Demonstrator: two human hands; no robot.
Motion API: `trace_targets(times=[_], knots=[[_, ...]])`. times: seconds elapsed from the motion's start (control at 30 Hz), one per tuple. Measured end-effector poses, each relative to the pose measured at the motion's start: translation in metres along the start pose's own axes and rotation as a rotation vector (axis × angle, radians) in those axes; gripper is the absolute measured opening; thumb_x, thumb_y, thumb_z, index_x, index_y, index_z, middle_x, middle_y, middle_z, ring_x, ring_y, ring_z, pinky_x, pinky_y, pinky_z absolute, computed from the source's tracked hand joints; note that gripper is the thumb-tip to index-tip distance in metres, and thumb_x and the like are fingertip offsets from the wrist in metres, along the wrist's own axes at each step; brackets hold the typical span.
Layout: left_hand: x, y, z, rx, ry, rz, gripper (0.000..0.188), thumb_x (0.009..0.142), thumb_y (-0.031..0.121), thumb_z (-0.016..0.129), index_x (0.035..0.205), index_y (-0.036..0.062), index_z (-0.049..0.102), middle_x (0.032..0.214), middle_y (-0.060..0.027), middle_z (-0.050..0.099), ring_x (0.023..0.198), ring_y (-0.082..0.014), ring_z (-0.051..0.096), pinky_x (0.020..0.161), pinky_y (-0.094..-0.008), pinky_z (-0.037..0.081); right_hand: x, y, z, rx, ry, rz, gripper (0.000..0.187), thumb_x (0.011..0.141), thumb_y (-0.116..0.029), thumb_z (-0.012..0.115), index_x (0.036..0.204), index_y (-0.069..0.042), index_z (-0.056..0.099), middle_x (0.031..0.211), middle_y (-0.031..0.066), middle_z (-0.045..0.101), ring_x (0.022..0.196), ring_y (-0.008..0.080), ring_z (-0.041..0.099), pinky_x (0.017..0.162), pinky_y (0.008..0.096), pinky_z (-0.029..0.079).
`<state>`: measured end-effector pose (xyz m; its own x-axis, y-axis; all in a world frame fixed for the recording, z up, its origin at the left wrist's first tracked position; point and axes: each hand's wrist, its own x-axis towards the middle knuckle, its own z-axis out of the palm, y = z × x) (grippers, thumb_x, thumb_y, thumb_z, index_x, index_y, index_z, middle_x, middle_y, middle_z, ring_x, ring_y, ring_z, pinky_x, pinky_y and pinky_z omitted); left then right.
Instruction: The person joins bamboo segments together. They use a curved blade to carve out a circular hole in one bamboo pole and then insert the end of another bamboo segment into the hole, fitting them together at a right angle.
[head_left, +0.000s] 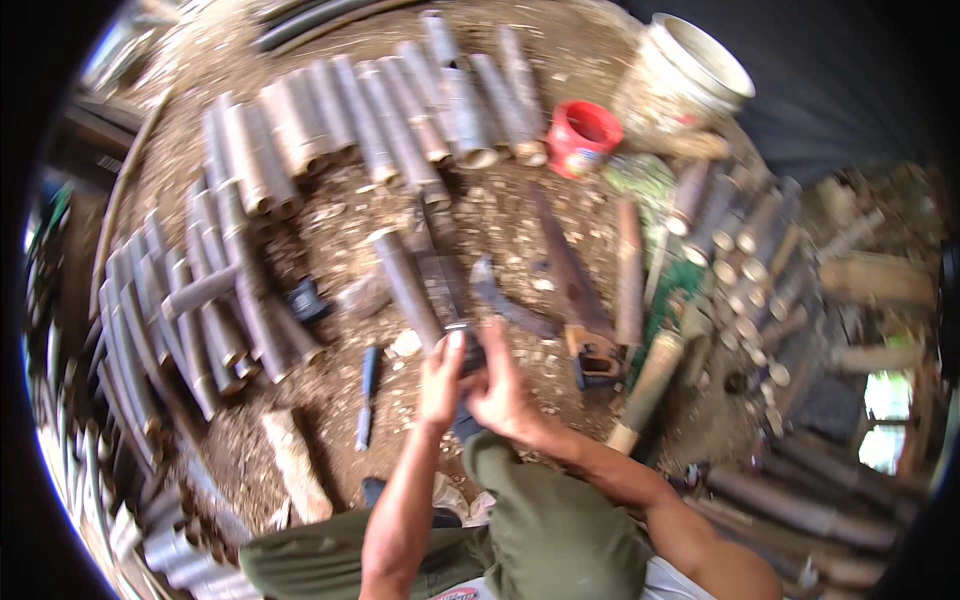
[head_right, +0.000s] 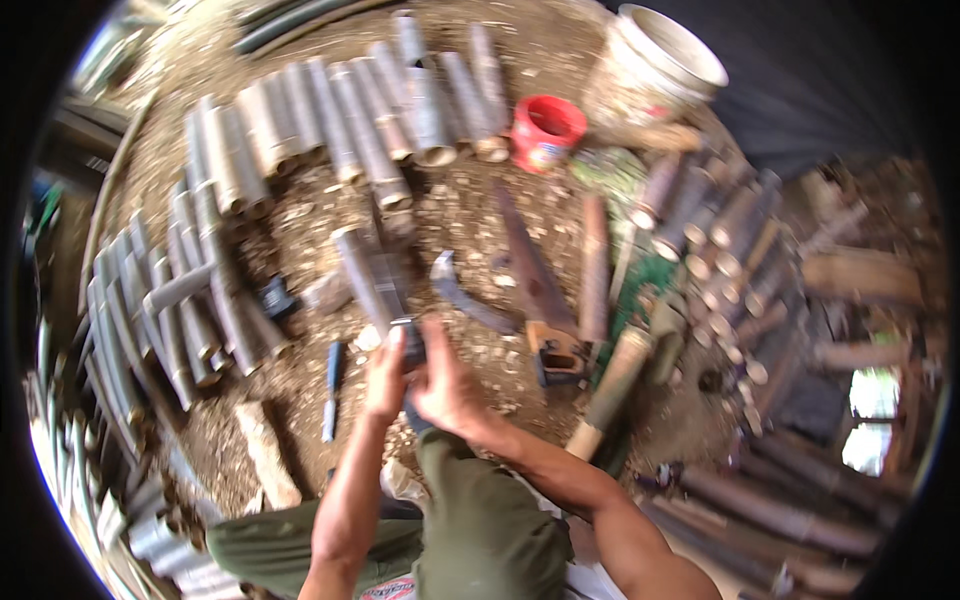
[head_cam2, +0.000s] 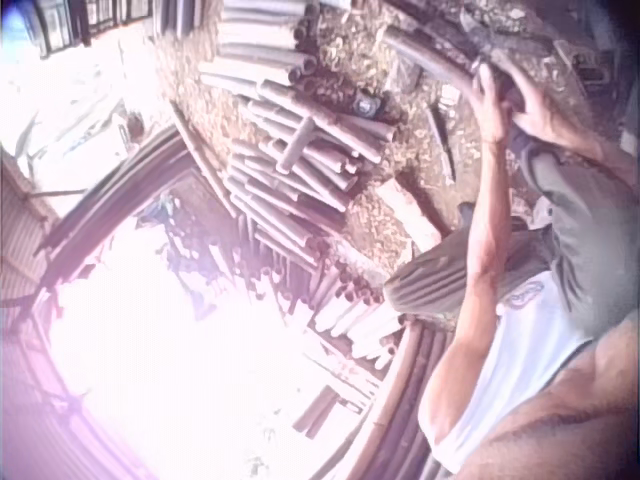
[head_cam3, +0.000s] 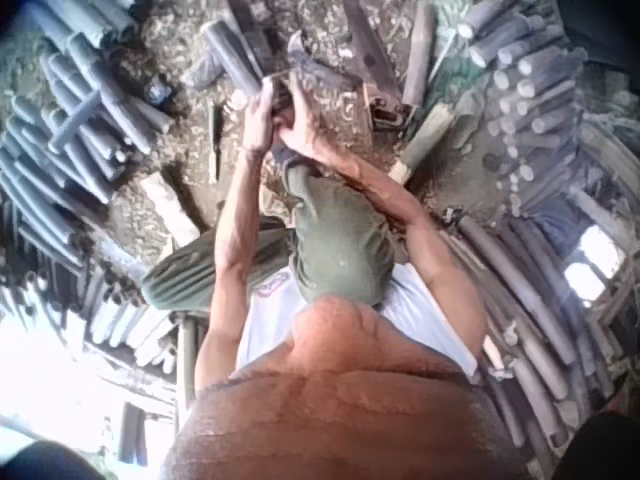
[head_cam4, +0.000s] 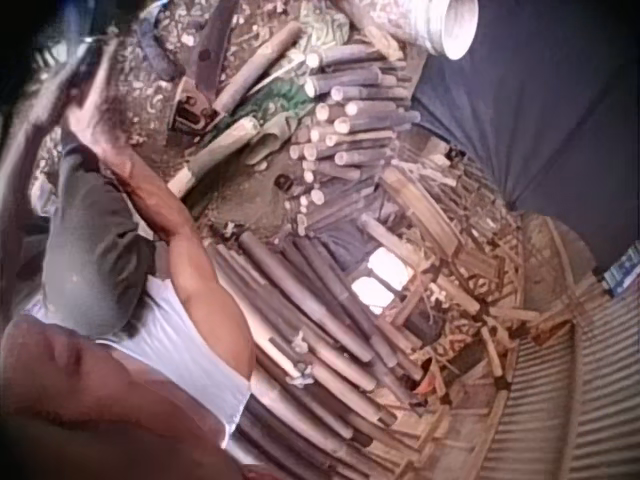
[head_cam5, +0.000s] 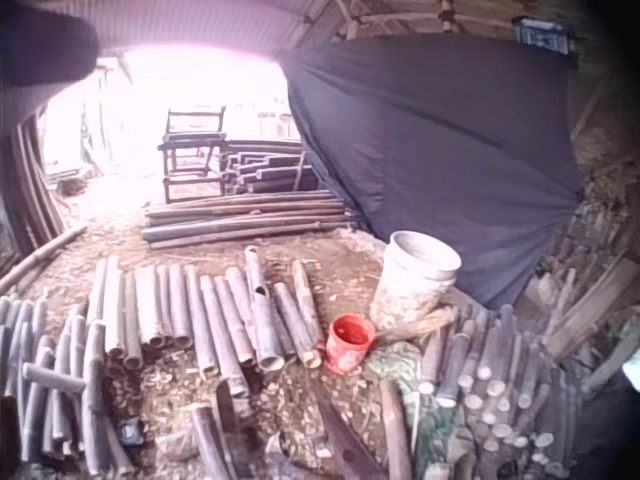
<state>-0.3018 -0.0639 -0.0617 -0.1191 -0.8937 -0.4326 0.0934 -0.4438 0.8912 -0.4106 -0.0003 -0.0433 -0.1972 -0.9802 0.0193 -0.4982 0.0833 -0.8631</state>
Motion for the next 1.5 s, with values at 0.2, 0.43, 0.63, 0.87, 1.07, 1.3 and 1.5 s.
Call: trace_targets(times=[0.2,0.43,0.63,0.87,1.07,1.3,1.5], knots=[[0.038,0.063,-0.116,-0.016,-0.029,-0.064,0.030,0.086,0.020,0.072,0.109,0.0039,0.062,0.082,-0.0092,0.065,0.070,-0.0178,0.065,0.060,-0.0328,0.057,-0.020,0.045,-0.078,-0.313,0.434,0.272,0.093,0.076,-0.029,0.081,0.145,0.001,0.026,0.134,0.0254,0.043,0.126,0.0370,0.043,0.105,0.0516,0.036],[0.075,0.070,-0.214,0.875,-0.109,0.111,0.033,0.081,0.025,0.077,0.105,0.0045,0.068,0.073,-0.0034,0.065,0.067,-0.0126,0.057,0.065,-0.0297,0.049,-0.193,0.232,-0.134,-0.502,0.534,1.256,0.101,0.058,-0.041,0.092,0.129,0.014,0.045,0.126,0.0306,0.057,0.115,0.0406,0.058,0.100,0.0452,0.045],[0.088,0.077,-0.223,1.460,-0.231,0.027,0.077,0.078,0.077,0.059,0.099,0.0038,0.072,0.076,-0.0194,0.069,0.080,-0.0369,0.069,0.074,-0.0471,0.052,-0.174,0.186,-0.157,0.073,0.688,0.955,0.058,0.073,-0.021,0.079,0.117,0.009,0.056,0.103,0.0161,0.065,0.083,0.0267,0.066,0.076,0.0351,0.052],[0.088,0.057,-0.222,1.550,-0.309,-0.013,0.085,0.076,0.085,0.053,0.083,0.0027,0.073,0.052,-0.0101,0.057,0.052,-0.0247,0.062,0.053,-0.0437,0.050,-0.046,0.041,-0.179,0.300,0.278,0.471,0.059,0.080,-0.019,0.068,0.130,0.003,0.045,0.108,0.0149,0.062,0.085,0.0217,0.065,0.074,0.0328,0.054],[0.084,0.048,-0.225,1.527,-0.265,0.045,0.081,0.076,0.084,0.055,0.069,0.0044,0.068,0.048,-0.0089,0.052,0.046,-0.0212,0.055,0.047,-0.0412,0.043,0.023,-0.016,-0.170,0.417,-0.008,0.316,0.071,0.072,-0.025,0.071,0.129,0.009,0.045,0.114,0.0172,0.062,0.101,0.0247,0.065,0.090,0.0349,0.053],[0.084,0.052,-0.219,1.572,-0.273,-0.017,0.081,0.076,0.084,0.054,0.073,0.0044,0.069,0.050,-0.0088,0.052,0.051,-0.0245,0.058,0.051,-0.0431,0.046,0.068,-0.061,-0.129,0.473,-0.219,0.219,0.080,0.067,-0.022,0.075,0.134,0.009,0.043,0.117,0.0200,0.062,0.102,0.0248,0.065,0.089,0.0371,0.053],[0.082,0.052,-0.217,1.597,-0.270,-0.023,0.081,0.077,0.084,0.053,0.076,0.0051,0.070,0.051,-0.0091,0.053,0.052,-0.0252,0.059,0.052,-0.0431,0.046,0.075,-0.059,-0.106,0.383,-0.256,0.149,0.090,0.066,-0.016,0.080,0.141,0.005,0.036,0.128,0.0157,0.056,0.117,0.0231,0.056,0.101,0.0349,0.043]])
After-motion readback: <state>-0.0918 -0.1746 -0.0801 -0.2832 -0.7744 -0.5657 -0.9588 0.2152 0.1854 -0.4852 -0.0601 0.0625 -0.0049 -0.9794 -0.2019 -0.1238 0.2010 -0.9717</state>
